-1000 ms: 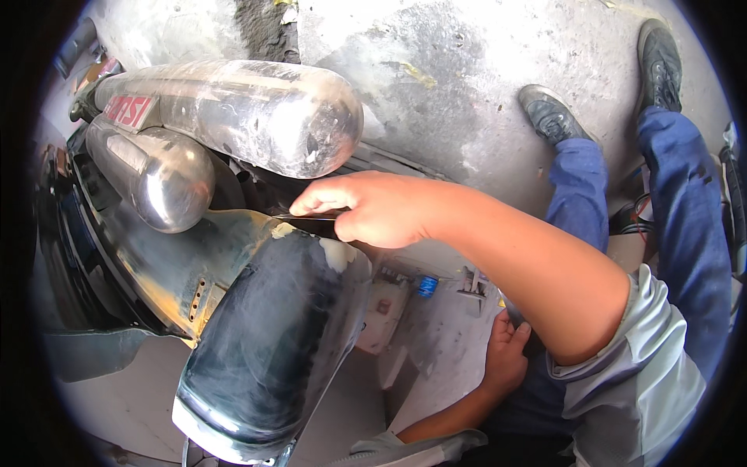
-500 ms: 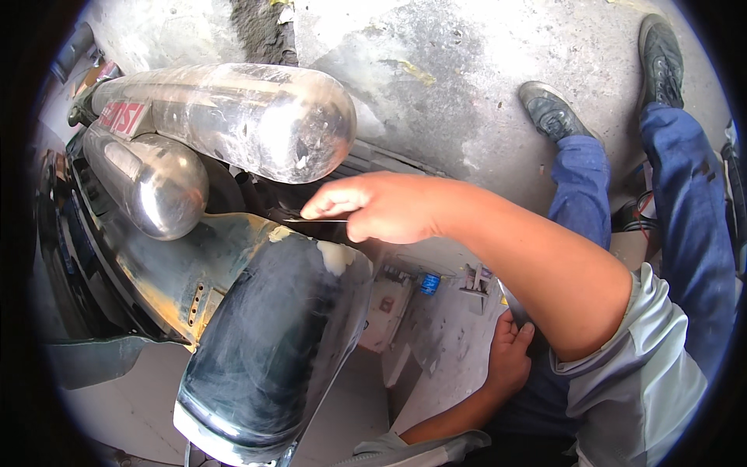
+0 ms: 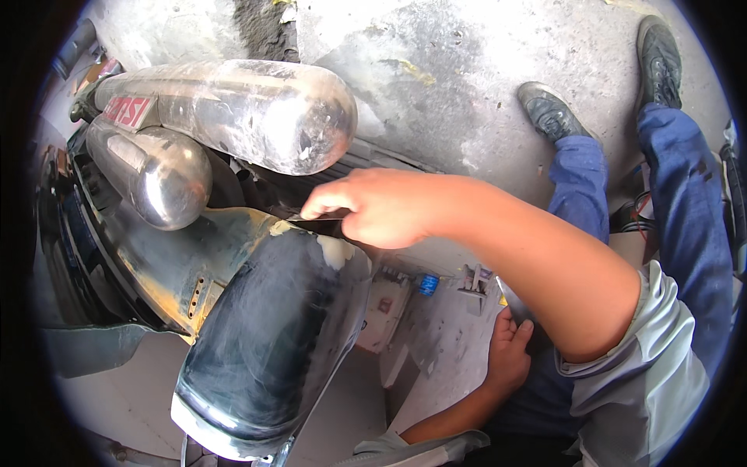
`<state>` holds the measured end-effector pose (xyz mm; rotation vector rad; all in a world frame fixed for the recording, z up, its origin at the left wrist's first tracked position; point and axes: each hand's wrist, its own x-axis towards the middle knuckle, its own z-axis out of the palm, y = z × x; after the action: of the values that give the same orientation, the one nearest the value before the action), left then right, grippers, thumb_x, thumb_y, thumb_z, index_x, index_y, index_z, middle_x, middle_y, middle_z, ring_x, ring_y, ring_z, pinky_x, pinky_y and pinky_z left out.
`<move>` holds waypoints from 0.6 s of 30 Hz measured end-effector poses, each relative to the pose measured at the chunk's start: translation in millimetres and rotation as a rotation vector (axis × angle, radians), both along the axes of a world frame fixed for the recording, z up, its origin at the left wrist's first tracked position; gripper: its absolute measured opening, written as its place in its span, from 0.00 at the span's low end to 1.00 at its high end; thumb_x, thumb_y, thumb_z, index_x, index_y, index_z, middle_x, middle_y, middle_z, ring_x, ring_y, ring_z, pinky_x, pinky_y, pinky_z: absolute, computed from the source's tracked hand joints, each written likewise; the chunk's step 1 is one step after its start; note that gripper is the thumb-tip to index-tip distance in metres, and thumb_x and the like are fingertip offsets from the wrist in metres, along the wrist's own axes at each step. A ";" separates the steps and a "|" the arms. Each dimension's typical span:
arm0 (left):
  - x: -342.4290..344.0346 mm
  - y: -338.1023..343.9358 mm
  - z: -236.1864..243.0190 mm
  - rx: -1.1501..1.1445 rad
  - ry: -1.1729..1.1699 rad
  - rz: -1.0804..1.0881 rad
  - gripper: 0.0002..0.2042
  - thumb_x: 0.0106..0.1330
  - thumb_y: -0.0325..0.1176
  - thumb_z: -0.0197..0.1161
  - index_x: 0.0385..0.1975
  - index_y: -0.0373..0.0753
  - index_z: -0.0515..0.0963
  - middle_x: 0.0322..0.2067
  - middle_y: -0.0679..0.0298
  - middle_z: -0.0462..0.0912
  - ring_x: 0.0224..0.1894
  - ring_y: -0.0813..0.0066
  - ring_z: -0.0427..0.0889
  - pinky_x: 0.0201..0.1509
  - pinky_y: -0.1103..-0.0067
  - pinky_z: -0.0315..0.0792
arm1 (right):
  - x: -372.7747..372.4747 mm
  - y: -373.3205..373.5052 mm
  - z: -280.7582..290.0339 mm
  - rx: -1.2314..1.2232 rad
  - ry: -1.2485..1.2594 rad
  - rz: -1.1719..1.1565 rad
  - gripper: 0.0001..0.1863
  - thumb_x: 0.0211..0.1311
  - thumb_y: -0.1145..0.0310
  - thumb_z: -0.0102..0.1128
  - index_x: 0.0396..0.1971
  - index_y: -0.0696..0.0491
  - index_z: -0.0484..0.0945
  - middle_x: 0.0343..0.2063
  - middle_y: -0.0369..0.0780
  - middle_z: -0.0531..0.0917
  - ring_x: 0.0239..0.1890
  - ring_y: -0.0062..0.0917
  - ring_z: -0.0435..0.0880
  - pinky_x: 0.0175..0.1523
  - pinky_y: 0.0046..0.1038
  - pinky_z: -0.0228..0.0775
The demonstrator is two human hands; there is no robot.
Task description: The person applies body filler to a black car bumper using a metal putty knife, spreading and smoothing the compound across several areas. The person works on different sections of the bumper, including the lower edge and a curved area near the headlight.
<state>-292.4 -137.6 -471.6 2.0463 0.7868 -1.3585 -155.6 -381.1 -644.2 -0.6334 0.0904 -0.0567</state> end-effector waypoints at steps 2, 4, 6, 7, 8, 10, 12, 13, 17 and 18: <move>0.6 3.3 0.1 0.001 0.005 -0.035 0.19 0.79 0.27 0.53 0.65 0.31 0.64 0.61 0.58 0.76 0.64 0.75 0.72 0.70 0.79 0.62 | 9.8 -7.7 4.5 -0.038 0.026 0.040 0.30 0.60 0.81 0.47 0.65 0.54 0.73 0.62 0.47 0.78 0.69 0.40 0.72 0.73 0.40 0.63; 1.6 10.3 1.0 0.016 0.020 -0.082 0.19 0.79 0.26 0.53 0.65 0.30 0.64 0.61 0.58 0.75 0.64 0.75 0.72 0.70 0.78 0.62 | 10.3 0.2 7.7 -0.113 -0.008 -0.050 0.28 0.60 0.78 0.47 0.63 0.53 0.75 0.53 0.51 0.82 0.58 0.44 0.79 0.62 0.42 0.69; 2.8 6.5 2.3 0.039 0.023 -0.108 0.19 0.78 0.26 0.53 0.65 0.30 0.64 0.61 0.58 0.75 0.64 0.75 0.72 0.70 0.78 0.62 | 1.6 0.6 8.5 -0.141 -0.035 -0.066 0.29 0.59 0.78 0.47 0.62 0.53 0.77 0.48 0.52 0.85 0.51 0.46 0.83 0.55 0.42 0.73; 3.0 1.5 1.4 0.046 0.024 -0.121 0.19 0.78 0.26 0.53 0.65 0.30 0.64 0.62 0.58 0.75 0.64 0.75 0.72 0.70 0.78 0.63 | -7.6 2.7 6.1 -0.145 -0.040 -0.069 0.29 0.58 0.78 0.47 0.62 0.53 0.77 0.48 0.52 0.85 0.51 0.46 0.83 0.55 0.42 0.73; 1.2 -1.1 1.3 0.044 0.009 -0.082 0.19 0.78 0.26 0.53 0.65 0.30 0.64 0.61 0.58 0.75 0.64 0.75 0.73 0.70 0.78 0.63 | -18.2 5.5 3.2 -0.149 -0.044 -0.073 0.29 0.57 0.78 0.47 0.62 0.53 0.77 0.48 0.53 0.85 0.51 0.45 0.83 0.55 0.42 0.73; -2.8 -5.3 0.5 0.038 -0.015 -0.008 0.19 0.78 0.25 0.53 0.65 0.29 0.64 0.61 0.58 0.75 0.63 0.75 0.73 0.69 0.78 0.63 | -33.5 4.9 -0.1 -0.151 -0.025 0.016 0.30 0.56 0.79 0.47 0.62 0.54 0.77 0.51 0.53 0.84 0.54 0.45 0.83 0.60 0.41 0.72; -0.7 -10.1 -1.1 0.044 -0.028 -0.016 0.19 0.78 0.25 0.53 0.65 0.30 0.64 0.61 0.58 0.75 0.63 0.75 0.73 0.69 0.78 0.64 | -47.3 5.3 0.9 -0.070 0.005 -0.032 0.30 0.57 0.79 0.47 0.62 0.54 0.76 0.54 0.52 0.83 0.57 0.44 0.81 0.64 0.40 0.70; 2.2 -13.0 -1.5 0.045 -0.034 -0.021 0.19 0.78 0.25 0.53 0.65 0.30 0.64 0.61 0.58 0.75 0.62 0.74 0.73 0.69 0.78 0.64 | -54.4 5.1 2.1 -0.031 0.019 -0.057 0.30 0.57 0.79 0.47 0.62 0.54 0.76 0.56 0.51 0.82 0.59 0.44 0.80 0.66 0.40 0.69; 20.9 -29.8 -4.8 0.070 -0.135 0.052 0.19 0.77 0.22 0.52 0.66 0.32 0.64 0.60 0.58 0.76 0.62 0.74 0.74 0.68 0.76 0.66 | -94.8 -3.1 -3.5 -0.082 0.103 0.025 0.30 0.59 0.80 0.50 0.64 0.53 0.75 0.62 0.46 0.79 0.64 0.42 0.76 0.71 0.40 0.66; 26.4 -36.9 -5.0 -0.001 -0.184 0.114 0.19 0.76 0.22 0.52 0.65 0.32 0.65 0.60 0.58 0.76 0.62 0.73 0.75 0.68 0.75 0.67 | -108.4 -2.8 -1.9 -0.098 0.099 -0.004 0.30 0.59 0.80 0.51 0.65 0.52 0.75 0.62 0.46 0.79 0.64 0.41 0.75 0.71 0.40 0.66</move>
<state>-266.0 -174.5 -476.6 2.0577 0.8077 -1.0904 -264.0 -383.9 -646.1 -0.7337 0.1852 -0.0339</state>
